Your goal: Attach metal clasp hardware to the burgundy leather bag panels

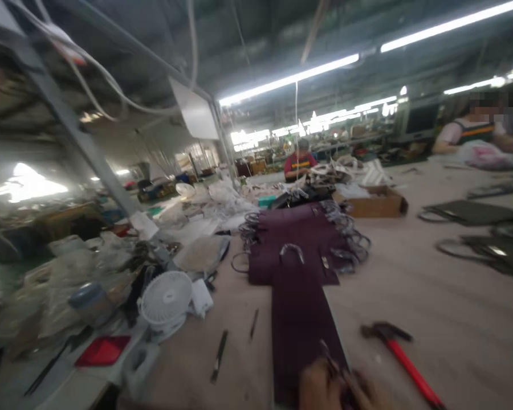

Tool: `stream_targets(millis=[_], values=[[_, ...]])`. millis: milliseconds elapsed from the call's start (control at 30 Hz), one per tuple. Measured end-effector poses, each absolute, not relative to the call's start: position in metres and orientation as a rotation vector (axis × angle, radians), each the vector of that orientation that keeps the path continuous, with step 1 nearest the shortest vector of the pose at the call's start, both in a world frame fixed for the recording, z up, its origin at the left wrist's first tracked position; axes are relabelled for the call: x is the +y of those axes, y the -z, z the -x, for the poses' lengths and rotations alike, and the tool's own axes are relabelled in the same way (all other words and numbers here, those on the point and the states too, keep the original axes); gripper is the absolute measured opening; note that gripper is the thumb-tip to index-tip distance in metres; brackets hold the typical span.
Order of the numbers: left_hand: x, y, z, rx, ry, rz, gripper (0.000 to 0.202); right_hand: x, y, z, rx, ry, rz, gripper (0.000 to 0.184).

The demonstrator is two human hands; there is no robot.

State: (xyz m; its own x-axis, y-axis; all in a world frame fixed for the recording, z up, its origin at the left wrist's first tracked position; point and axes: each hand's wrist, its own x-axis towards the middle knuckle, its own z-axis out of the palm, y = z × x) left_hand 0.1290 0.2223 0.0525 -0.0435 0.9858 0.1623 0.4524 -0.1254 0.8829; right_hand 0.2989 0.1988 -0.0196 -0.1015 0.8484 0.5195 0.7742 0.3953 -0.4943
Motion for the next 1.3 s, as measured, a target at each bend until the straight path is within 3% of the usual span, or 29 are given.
stream_targets(millis=[100, 233, 333, 433, 567, 767, 967, 1067, 1167, 1300], values=[[0.204, -0.024, -0.14, 1.567, -1.071, -1.369, 0.038, 0.155, 0.027, -0.32, -2.034, -0.28, 1.516, 0.039], [0.208, -0.026, -0.096, 1.753, -1.153, -1.204, 0.024, 0.135, 0.003, -0.313, -2.008, -0.341, 1.683, 0.032], [0.208, -0.037, -0.049, 2.136, -0.887, -1.479, 0.022, 0.115, -0.017, -0.298, -1.948, -0.42, 1.916, 0.031], [0.2, -0.035, -0.019, 2.356, -0.524, -1.567, 0.024, 0.097, -0.022, -0.285, -1.944, -0.723, 2.107, 0.032], [0.192, -0.021, -0.005, 2.418, -0.382, -1.586, 0.025, 0.094, -0.01, -0.276, -1.711, -1.031, 2.041, 0.023], [0.19, -0.018, -0.003, 2.451, -0.279, -1.579, 0.027, 0.098, -0.001, -0.275, -1.5, -1.242, 1.863, 0.022], [0.188, -0.016, -0.005, 2.421, -0.31, -1.699, 0.023, 0.094, -0.026, -0.282, -1.322, -1.391, 1.731, 0.029], [0.182, -0.02, -0.014, 2.349, -0.501, -1.803, 0.02, 0.09, -0.028, -0.283, -1.273, -1.458, 1.744, 0.03], [0.17, -0.028, -0.036, 2.014, -0.672, -2.012, 0.015, 0.085, -0.02, -0.284, -1.452, -1.378, 1.827, 0.031], [0.155, -0.037, -0.07, 1.66, -0.475, -2.298, 0.012, 0.088, -0.018, -0.288, -1.833, -0.697, 2.008, 0.029]])
